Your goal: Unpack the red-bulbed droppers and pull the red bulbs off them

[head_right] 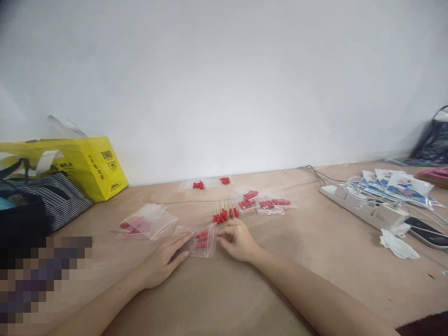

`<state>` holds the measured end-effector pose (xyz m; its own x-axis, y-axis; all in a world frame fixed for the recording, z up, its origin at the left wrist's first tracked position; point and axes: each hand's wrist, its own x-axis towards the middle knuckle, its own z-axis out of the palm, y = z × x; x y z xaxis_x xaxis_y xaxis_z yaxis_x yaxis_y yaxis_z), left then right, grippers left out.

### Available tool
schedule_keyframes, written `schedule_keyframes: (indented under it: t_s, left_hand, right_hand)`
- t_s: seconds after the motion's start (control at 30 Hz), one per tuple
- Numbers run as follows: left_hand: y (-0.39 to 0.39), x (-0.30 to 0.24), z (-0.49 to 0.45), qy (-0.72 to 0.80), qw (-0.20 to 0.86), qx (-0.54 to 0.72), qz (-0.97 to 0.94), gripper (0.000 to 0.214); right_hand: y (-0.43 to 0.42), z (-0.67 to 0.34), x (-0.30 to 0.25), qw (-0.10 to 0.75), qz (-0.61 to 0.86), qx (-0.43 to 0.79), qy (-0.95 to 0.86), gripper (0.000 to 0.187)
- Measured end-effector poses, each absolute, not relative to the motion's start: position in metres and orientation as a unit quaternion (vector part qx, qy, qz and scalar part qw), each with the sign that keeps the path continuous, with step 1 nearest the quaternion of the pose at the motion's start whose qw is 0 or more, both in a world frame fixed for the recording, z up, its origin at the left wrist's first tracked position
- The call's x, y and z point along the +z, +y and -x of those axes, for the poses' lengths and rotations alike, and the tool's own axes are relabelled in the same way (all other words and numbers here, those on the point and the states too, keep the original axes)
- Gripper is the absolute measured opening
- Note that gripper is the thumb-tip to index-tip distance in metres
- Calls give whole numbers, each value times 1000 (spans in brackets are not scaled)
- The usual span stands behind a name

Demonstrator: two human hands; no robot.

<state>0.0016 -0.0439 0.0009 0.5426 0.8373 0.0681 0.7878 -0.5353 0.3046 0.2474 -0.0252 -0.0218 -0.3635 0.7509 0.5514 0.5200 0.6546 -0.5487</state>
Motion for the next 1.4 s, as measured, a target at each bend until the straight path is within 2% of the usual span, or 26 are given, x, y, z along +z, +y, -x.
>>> schedule_keyframes:
  t_s: [0.2,0.43,0.7,0.83,1.0,1.2,1.3,1.4]
  left_hand:
    - [-51,1,-9,456,137,101,-874,48]
    - [-53,1,-14,447,153,85,-877,52]
    - [-52,2,-15,445,147,95,-878,50]
    - [-53,3,-15,445,147,87,-879,50]
    - [-53,5,-15,443,145,90,-880,51]
    - [-53,4,-16,447,145,77,-880,50]
    - [-53,4,-15,446,142,76,-880,50]
    - [-52,5,-15,449,140,74,-880,51]
  right_hand:
    - [-28,-232,-16,377,361,197,-830,14]
    - [-29,-231,-17,301,368,155,-866,37]
    - [-30,-229,-10,268,402,175,-858,27]
    - [-32,-230,-5,274,412,243,-835,26]
    - [-32,-231,-1,280,381,278,-836,13]
    - [-32,-233,-5,307,346,316,-829,9]
    - [-30,-233,-10,330,323,396,-793,8]
    - [-26,-238,-14,354,293,515,-723,21]
